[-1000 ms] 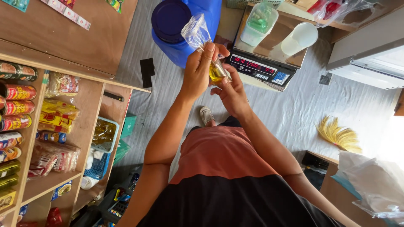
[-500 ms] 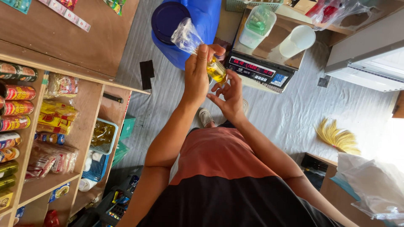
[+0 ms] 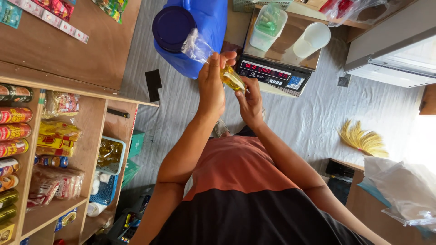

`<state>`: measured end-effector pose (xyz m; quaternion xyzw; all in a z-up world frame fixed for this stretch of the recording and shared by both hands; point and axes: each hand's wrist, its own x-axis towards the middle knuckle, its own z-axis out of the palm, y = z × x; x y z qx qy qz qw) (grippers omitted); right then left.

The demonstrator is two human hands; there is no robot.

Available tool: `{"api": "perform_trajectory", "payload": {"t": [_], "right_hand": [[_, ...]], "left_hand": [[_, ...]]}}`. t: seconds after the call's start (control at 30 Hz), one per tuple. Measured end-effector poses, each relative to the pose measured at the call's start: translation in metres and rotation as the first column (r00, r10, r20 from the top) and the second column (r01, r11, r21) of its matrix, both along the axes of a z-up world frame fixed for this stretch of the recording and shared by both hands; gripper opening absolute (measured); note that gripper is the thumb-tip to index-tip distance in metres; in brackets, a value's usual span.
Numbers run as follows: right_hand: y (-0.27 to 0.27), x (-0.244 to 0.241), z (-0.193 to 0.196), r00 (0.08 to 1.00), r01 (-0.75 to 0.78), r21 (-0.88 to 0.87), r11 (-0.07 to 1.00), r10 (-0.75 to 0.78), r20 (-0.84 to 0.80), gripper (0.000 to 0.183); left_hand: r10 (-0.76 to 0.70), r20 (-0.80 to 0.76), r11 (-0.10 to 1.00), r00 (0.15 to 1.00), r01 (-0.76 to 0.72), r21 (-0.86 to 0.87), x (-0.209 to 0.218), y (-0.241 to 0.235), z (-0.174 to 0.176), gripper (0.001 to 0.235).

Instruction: The person pours a yellow liquid from a plastic measuring cup into a smaller clear cup, then transfers the mixture into a blue plastic container and finally puts liquid into small plastic bags.

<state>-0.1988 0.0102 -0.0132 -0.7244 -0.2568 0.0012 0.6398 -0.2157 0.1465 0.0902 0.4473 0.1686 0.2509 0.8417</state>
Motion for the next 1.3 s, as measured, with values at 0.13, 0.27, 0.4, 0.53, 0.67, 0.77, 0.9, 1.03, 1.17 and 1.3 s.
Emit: {"api": "perform_trajectory", "payload": {"t": [0.13, 0.27, 0.4, 0.53, 0.67, 0.77, 0.9, 1.03, 1.17, 1.3], "right_hand": [[-0.008, 0.007, -0.003, 0.971, -0.171, 0.166, 0.971, 0.195, -0.139, 0.034], [-0.002, -0.004, 0.043, 0.971, -0.236, 0.170, 0.957, 0.239, 0.006, 0.071], [0.000, -0.003, 0.021, 0.984, -0.070, 0.027, 0.997, 0.064, 0.164, 0.080], [-0.001, 0.005, 0.019, 0.957, 0.053, -0.094, 0.994, -0.024, 0.289, 0.059], [-0.011, 0.016, -0.001, 0.970, -0.198, 0.079, 0.977, 0.207, -0.126, 0.042], [-0.011, 0.013, -0.010, 0.700, -0.319, 0.507, 0.801, 0.560, -0.443, 0.043], [-0.003, 0.002, 0.020, 0.303, -0.210, 0.876, 0.435, 0.880, -0.365, 0.051], [0.011, -0.004, 0.063, 0.762, -0.338, 0.532, 0.776, 0.558, -0.330, 0.066], [0.003, -0.003, 0.017, 0.945, -0.247, 0.196, 0.949, 0.281, -0.167, 0.052], [-0.004, 0.004, 0.008, 0.579, -0.320, 0.682, 0.657, 0.706, -0.408, 0.049]], "left_hand": [[-0.083, -0.005, 0.996, 0.996, 0.084, 0.023, 0.000, 0.002, 0.004, 0.036], [-0.020, -0.001, 0.997, 1.000, 0.020, -0.073, 0.003, 0.001, -0.005, 0.034], [0.013, 0.014, 0.996, 1.000, -0.012, -0.092, 0.005, 0.000, -0.002, 0.034], [-0.012, 0.013, 0.998, 1.000, 0.013, -0.057, 0.002, 0.002, 0.000, 0.036], [-0.127, 0.008, 0.987, 0.992, 0.126, 0.102, -0.001, 0.013, 0.008, 0.040], [-0.275, 0.010, 0.947, 0.962, 0.268, 0.177, -0.006, 0.022, 0.027, 0.040], [-0.337, 0.002, 0.930, 0.942, 0.332, 0.157, -0.004, 0.022, 0.026, 0.042], [-0.206, 0.035, 0.971, 0.978, 0.200, 0.131, 0.000, 0.019, 0.019, 0.042], [-0.165, 0.021, 0.980, 0.986, 0.162, 0.120, -0.002, 0.018, 0.022, 0.042], [-0.236, 0.047, 0.966, 0.971, 0.230, 0.115, -0.004, 0.021, 0.027, 0.042]]}}
